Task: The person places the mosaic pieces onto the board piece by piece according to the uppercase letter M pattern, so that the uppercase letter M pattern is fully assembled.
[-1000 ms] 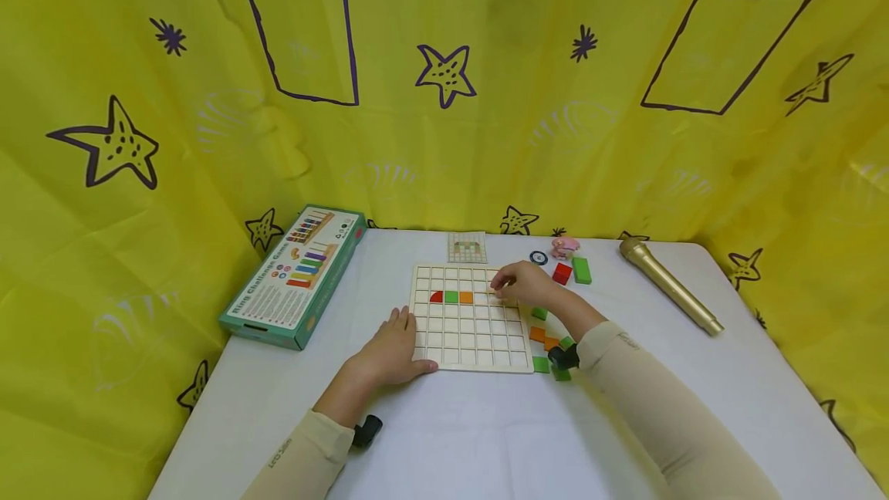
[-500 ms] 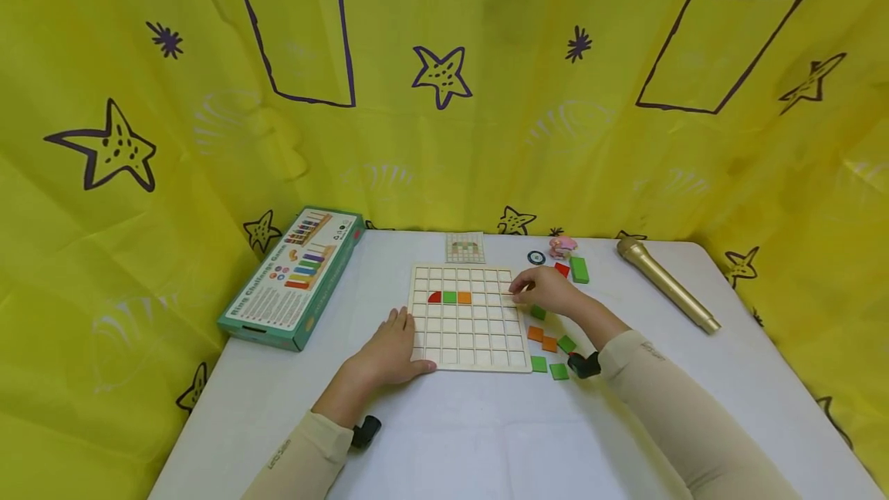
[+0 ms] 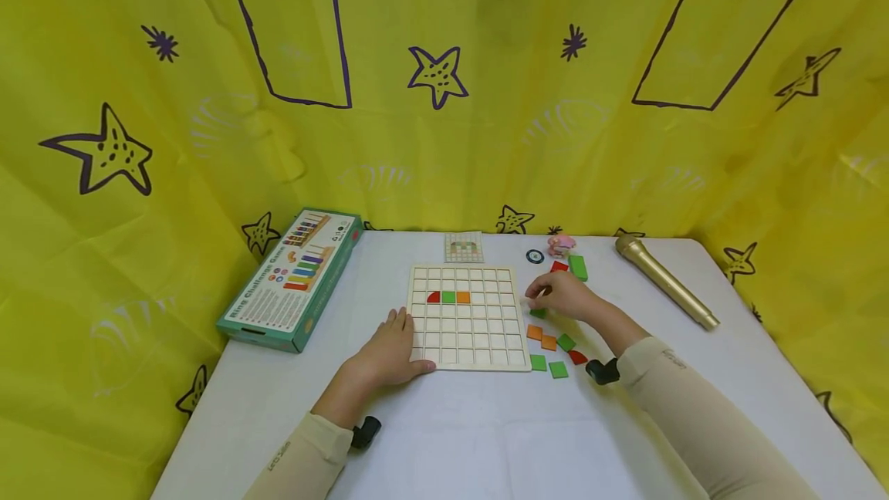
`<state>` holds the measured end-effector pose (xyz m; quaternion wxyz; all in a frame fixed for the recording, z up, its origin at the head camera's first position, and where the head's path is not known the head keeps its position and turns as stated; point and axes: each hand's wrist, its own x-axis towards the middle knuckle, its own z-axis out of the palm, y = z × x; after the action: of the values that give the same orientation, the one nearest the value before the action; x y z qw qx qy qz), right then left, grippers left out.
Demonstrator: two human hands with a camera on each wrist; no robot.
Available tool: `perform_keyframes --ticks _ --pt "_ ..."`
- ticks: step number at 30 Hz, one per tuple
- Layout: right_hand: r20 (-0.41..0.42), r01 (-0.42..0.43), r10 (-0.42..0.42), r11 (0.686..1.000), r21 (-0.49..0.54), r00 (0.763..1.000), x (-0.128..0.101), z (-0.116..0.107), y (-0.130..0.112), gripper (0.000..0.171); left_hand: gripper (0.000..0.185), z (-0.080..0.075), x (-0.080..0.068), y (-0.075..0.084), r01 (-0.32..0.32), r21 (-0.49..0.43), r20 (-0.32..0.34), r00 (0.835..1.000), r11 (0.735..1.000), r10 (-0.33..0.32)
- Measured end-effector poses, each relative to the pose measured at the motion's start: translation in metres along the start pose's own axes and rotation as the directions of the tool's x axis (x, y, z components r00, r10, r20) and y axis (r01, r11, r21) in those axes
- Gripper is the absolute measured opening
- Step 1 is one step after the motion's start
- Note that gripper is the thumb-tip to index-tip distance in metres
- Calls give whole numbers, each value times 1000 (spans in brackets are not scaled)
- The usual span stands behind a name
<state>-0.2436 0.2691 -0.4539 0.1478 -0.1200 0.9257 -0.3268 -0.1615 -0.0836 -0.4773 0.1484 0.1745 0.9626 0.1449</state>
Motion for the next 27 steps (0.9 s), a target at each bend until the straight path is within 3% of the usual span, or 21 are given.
perform_keyframes --ticks 5,19,27 --pt "-14 13 -13 1000 0 1000 -5 2 5 14 103 0 -1 0 1 -10 -2 1000 1000 -1" --pt "-3 -58 58 998 3 998 -11 10 19 26 103 1 1 -1 -8 3 4 1000 1000 8" --pt "-1 -67 67 998 -22 998 -10 13 14 29 103 1 1 -2 -16 -6 -7 1000 1000 15"
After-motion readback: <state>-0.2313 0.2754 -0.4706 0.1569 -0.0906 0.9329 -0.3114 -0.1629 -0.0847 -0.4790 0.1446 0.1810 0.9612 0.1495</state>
